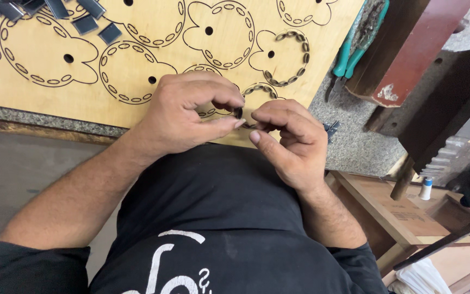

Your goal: The person files small metal pieces, hammers them on an anvil, and uses pliers to bend and assemble them into a chain-like structure on a wooden board with pre-drawn outlines.

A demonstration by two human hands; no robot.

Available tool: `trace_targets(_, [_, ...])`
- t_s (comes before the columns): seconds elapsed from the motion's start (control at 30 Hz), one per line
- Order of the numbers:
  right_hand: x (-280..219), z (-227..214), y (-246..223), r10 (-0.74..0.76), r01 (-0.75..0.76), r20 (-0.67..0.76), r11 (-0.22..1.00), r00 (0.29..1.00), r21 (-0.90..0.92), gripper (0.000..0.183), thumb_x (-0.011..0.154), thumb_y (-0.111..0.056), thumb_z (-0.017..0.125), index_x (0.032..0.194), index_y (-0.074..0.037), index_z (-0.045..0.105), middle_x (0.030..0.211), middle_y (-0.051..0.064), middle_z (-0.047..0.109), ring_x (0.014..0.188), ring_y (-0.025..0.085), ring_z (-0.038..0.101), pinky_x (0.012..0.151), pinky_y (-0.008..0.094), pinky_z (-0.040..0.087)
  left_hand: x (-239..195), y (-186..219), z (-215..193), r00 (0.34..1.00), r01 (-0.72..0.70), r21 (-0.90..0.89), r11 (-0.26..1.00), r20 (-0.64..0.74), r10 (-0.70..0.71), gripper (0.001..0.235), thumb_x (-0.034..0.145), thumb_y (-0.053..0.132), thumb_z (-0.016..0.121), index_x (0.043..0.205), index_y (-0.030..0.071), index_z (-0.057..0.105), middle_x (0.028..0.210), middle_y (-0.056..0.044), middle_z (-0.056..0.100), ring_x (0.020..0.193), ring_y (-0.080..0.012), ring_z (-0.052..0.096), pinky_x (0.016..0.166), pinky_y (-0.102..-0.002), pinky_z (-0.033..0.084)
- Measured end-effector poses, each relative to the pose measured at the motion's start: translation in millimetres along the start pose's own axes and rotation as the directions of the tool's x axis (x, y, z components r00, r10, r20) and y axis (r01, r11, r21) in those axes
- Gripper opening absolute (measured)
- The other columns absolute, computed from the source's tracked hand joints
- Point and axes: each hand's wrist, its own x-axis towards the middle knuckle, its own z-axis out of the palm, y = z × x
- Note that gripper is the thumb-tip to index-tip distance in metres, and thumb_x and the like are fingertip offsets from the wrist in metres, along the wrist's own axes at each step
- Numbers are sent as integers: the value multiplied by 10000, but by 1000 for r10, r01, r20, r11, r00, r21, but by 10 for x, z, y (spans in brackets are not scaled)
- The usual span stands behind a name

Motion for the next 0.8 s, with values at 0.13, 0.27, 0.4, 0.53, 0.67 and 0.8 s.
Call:
trace_targets(0.13, [9, 1, 0, 13, -13, -10, 1000, 1000, -12, 269, 910, 87, 759, 1169, 50, 696, 1190, 114, 659, 999, 136, 650, 889, 261, 548, 1, 5, -15, 999, 22, 12, 1000, -27, -22, 246, 857, 44, 862, 1067, 15, 737, 1013, -82, 745, 898, -155, 733, 794, -271, 606])
trace_targets(0.27, [25, -4, -17, -2, 2, -11, 1000, 1000, -30, 264, 914, 86, 761, 1167, 48, 697, 1185, 112, 662, 1006, 137, 656, 901, 265, 553, 11, 13, -17, 999, 25, 18, 1000, -30, -25, 236, 865, 37, 859, 1065, 16, 736, 1007, -75, 744, 890, -153, 727, 784, -268, 602])
trace_targets(0.4, [27, 8, -47, -6, 6, -13, 999, 1000, -36, 259, 911, 76, 767, 1159, 48, 699, 1180, 114, 664, 993, 136, 658, 887, 264, 553, 23, 21, -1, 1000, -11, 37, 999, -18, 12, 236, 860, 28, 849, 1067, 13, 735, 1024, -78, 750, 910, -152, 741, 795, -269, 614])
trace_targets(0.53, [2, 0, -105, -32, 31, -14, 999, 999, -24, 256, 908, 49, 783, 1151, 48, 700, 1157, 114, 680, 982, 140, 668, 877, 262, 552, 28, 68, 46, 998, -56, 52, 997, -10, 57, 231, 860, 22, 840, 1067, 13, 735, 1038, -85, 748, 922, -160, 750, 803, -274, 625])
trace_targets(0.67, [-57, -7, -132, -75, 72, -26, 993, 997, -94, 262, 885, 13, 816, 1119, 48, 703, 1096, 106, 702, 955, 140, 678, 844, 256, 550, 12, 147, 98, 989, -143, 77, 987, 35, 141, 237, 872, 24, 836, 1080, 16, 724, 1070, -96, 736, 969, -201, 751, 830, -295, 629])
trace_targets(0.8, [-198, -33, -120, -95, 86, -74, 990, 993, -115, 230, 886, -2, 833, 1078, 49, 716, 1086, 106, 723, 960, 148, 687, 840, 262, 555, 12, 251, 190, 980, -187, 78, 979, 90, 180, 245, 884, 24, 819, 1107, 18, 719, 1082, -104, 727, 975, -224, 744, 830, -309, 622])
